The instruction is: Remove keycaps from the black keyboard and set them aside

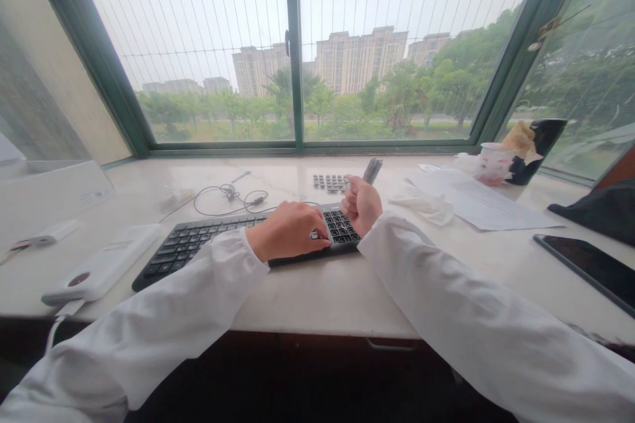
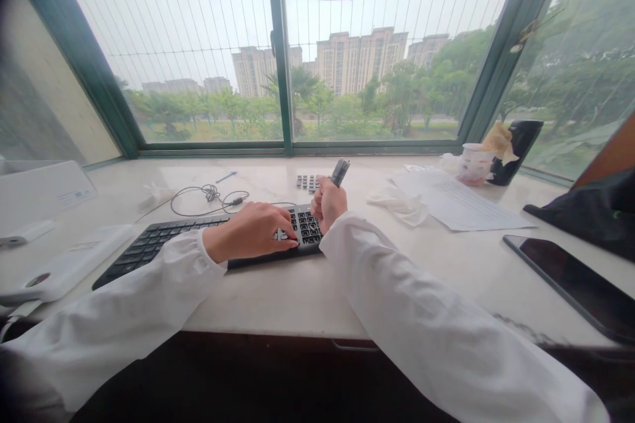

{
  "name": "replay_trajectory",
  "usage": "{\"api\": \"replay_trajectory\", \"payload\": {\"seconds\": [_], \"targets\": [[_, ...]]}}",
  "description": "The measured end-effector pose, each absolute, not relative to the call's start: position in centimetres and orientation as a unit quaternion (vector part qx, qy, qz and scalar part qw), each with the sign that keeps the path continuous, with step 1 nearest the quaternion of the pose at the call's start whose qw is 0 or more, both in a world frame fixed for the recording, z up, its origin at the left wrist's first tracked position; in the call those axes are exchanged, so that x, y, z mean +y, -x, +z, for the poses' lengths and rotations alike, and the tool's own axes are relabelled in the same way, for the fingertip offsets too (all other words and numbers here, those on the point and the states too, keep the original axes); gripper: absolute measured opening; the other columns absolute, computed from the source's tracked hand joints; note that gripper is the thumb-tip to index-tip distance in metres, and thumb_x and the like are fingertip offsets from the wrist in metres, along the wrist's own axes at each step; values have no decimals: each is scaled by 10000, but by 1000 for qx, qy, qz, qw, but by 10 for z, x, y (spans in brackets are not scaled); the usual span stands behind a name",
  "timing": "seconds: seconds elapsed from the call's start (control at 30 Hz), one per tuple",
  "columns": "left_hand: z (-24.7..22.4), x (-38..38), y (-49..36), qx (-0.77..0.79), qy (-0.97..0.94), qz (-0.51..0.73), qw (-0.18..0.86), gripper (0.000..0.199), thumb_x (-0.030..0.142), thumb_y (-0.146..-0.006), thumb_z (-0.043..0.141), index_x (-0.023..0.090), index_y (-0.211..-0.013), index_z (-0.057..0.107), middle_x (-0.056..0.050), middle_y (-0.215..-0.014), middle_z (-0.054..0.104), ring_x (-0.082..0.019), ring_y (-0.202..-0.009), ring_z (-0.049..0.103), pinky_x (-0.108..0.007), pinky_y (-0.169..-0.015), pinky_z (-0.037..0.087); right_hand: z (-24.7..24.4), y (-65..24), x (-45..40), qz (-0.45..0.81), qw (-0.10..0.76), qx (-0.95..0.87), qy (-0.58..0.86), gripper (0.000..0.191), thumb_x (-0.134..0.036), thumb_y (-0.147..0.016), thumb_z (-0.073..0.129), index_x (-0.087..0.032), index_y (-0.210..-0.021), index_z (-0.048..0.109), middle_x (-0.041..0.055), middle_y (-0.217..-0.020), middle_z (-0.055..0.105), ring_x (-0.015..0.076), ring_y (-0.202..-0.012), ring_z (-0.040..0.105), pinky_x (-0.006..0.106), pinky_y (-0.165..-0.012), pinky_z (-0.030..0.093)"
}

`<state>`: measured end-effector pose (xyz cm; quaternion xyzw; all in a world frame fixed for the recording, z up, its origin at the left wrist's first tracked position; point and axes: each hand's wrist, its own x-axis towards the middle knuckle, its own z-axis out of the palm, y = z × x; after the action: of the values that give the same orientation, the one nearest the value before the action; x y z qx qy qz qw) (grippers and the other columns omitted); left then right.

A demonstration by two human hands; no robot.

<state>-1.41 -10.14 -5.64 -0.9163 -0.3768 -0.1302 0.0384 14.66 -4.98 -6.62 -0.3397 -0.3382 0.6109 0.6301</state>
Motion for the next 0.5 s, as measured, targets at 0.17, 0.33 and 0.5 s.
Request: {"api": "replay_trajectory", "payload": {"seconds": [0.17, 0.33, 0.5], "targets": [[-55, -100, 13, -392, 911, -125, -8, 138, 325, -787, 632, 285, -800, 764, 35, -779, 711, -120, -674, 607, -245, -638, 385, -73, -140, -54, 643, 593, -343, 343, 386, -239, -877, 499, -225, -594, 237, -117, -379, 174, 44, -335, 96, 187, -304, 92], [-56, -95, 14, -404, 904, -127, -61, 164, 318, -732, 653, 255, -830, 767, 19, -744, 702, -122, -639, 595, -242, -670, 420, -77, -135, -57, 666, 563, -336, 356, 389, -248, -882, 499, -225, -596, 235, -116, -371, 171, 45, -335, 92, 183, -308, 86], [-58, -93, 14, -406, 902, -130, -67, 167, 317, -712, 657, 233, -812, 760, 18, -736, 695, -116, -628, 585, -229, -642, 411, -81, -130, -59, 667, 557, -340, 359, 397, -261, -873, 520, -230, -602, 232, -120, -373, 167, 43, -332, 103, 185, -314, 80]]}}
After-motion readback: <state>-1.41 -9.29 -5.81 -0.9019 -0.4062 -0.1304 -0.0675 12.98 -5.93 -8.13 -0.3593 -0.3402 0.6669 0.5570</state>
